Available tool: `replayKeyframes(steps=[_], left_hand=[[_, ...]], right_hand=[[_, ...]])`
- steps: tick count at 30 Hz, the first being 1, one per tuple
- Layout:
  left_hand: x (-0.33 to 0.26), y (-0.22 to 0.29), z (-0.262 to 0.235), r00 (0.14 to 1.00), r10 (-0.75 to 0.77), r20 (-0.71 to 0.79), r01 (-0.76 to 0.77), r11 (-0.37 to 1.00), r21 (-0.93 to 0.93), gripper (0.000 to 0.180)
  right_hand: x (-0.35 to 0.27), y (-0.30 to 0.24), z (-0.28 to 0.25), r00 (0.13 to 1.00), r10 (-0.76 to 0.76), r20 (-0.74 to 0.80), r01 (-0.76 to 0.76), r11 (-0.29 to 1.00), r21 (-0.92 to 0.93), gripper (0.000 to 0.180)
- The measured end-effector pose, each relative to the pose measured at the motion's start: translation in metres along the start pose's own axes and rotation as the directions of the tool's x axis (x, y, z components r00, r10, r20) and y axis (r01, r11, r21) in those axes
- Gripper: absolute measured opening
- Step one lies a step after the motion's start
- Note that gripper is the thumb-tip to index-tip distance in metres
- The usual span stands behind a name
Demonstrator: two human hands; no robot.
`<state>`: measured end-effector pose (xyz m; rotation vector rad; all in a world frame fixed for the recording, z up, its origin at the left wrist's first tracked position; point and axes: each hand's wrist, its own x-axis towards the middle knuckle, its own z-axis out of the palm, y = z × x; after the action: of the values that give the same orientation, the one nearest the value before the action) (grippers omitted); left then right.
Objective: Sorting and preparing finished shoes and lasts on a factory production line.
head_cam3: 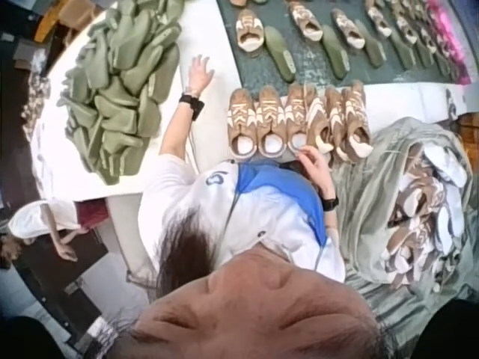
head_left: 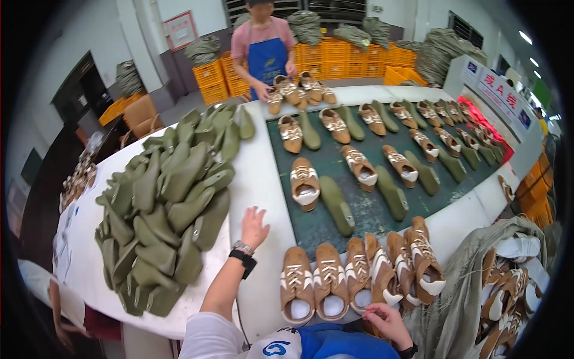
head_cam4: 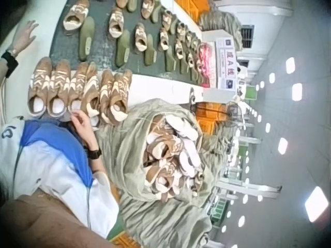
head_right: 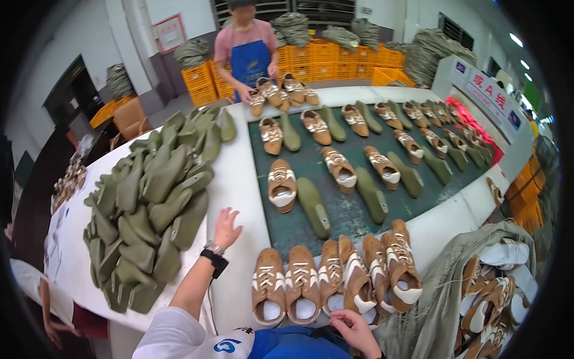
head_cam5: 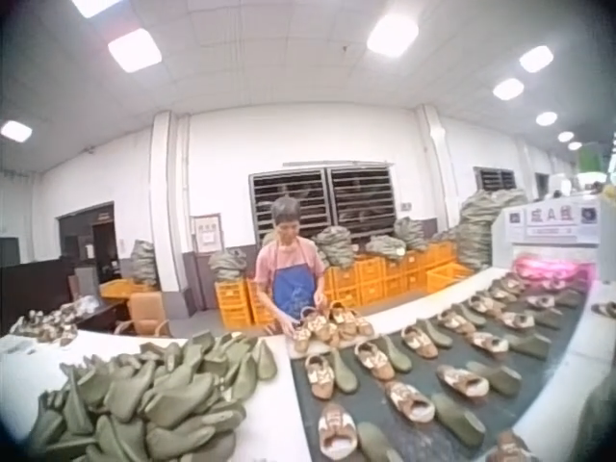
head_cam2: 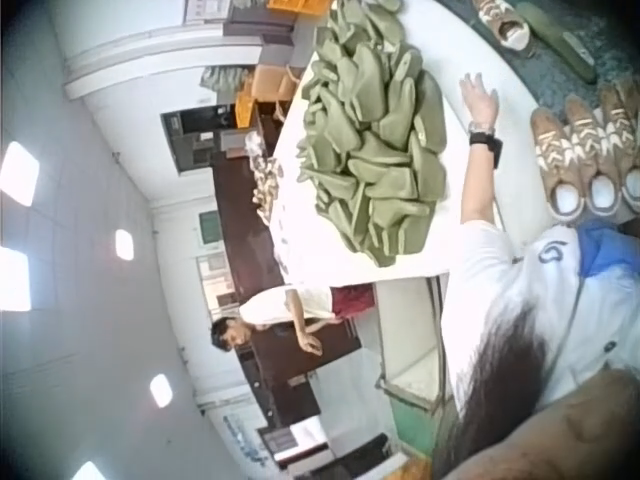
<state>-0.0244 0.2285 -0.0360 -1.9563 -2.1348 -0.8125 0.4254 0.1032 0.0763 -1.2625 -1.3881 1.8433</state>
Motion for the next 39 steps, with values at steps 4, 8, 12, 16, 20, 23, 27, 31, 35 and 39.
replayKeyframes(steps=[4, 8, 12, 16, 20, 23, 27, 31, 35, 39], left_hand=[[-0.068, -0.070, -0.090, 0.974, -0.151, -0.168, 0.191, 0.947, 0.259, 0.052], [-0.124, -0.145, -0.103, 0.850, -0.512, -0.124, 0.525, 0.842, 0.123, 0.051], [-0.109, -0.167, -0.111, 0.759, -0.651, -0.008, 0.651, 0.759, -0.014, 0.055], [-0.054, -0.125, -0.084, 0.673, -0.712, 0.201, 0.676, 0.702, 0.222, 0.061], [-0.039, -0.064, -0.054, 0.711, -0.673, 0.203, 0.668, 0.737, 0.103, 0.054], [-0.073, -0.110, -0.036, 0.804, -0.578, 0.140, 0.578, 0.815, 0.050, 0.057], [-0.076, 0.043, -0.082, 0.754, -0.483, 0.445, 0.553, 0.832, -0.034, 0.061], [-0.108, 0.076, -0.089, 0.788, -0.443, 0.427, 0.485, 0.874, 0.013, 0.074], [-0.111, 0.111, -0.106, 0.823, -0.334, 0.459, 0.347, 0.936, 0.061, 0.072], [-0.124, 0.071, -0.080, 0.772, -0.410, 0.485, 0.403, 0.907, 0.126, 0.067]], right_hand=[[0.005, -0.003, 0.010, 0.994, -0.030, 0.108, 0.032, 0.999, -0.020, 0.021], [0.003, -0.009, 0.024, 0.981, -0.047, 0.189, 0.065, 0.994, -0.088, 0.021], [-0.011, -0.017, 0.034, 0.986, -0.029, 0.166, 0.050, 0.991, -0.122, 0.021], [-0.020, -0.009, 0.025, 0.991, -0.083, 0.101, 0.093, 0.990, -0.105, 0.021], [-0.022, 0.002, 0.011, 0.972, -0.233, 0.041, 0.236, 0.960, -0.151, 0.022], [-0.035, -0.033, -0.004, 0.924, -0.382, -0.029, 0.340, 0.854, -0.395, 0.023], [-0.095, -0.074, -0.072, 0.732, -0.566, -0.378, 0.242, 0.736, -0.632, 0.021], [-0.133, -0.134, -0.146, 0.391, -0.796, -0.462, -0.175, 0.429, -0.886, 0.018], [-0.172, -0.142, -0.251, 0.386, -0.514, -0.766, -0.789, 0.247, -0.563, 0.019], [-0.193, -0.115, -0.286, 0.419, -0.245, -0.874, -0.840, 0.260, -0.476, 0.021]])
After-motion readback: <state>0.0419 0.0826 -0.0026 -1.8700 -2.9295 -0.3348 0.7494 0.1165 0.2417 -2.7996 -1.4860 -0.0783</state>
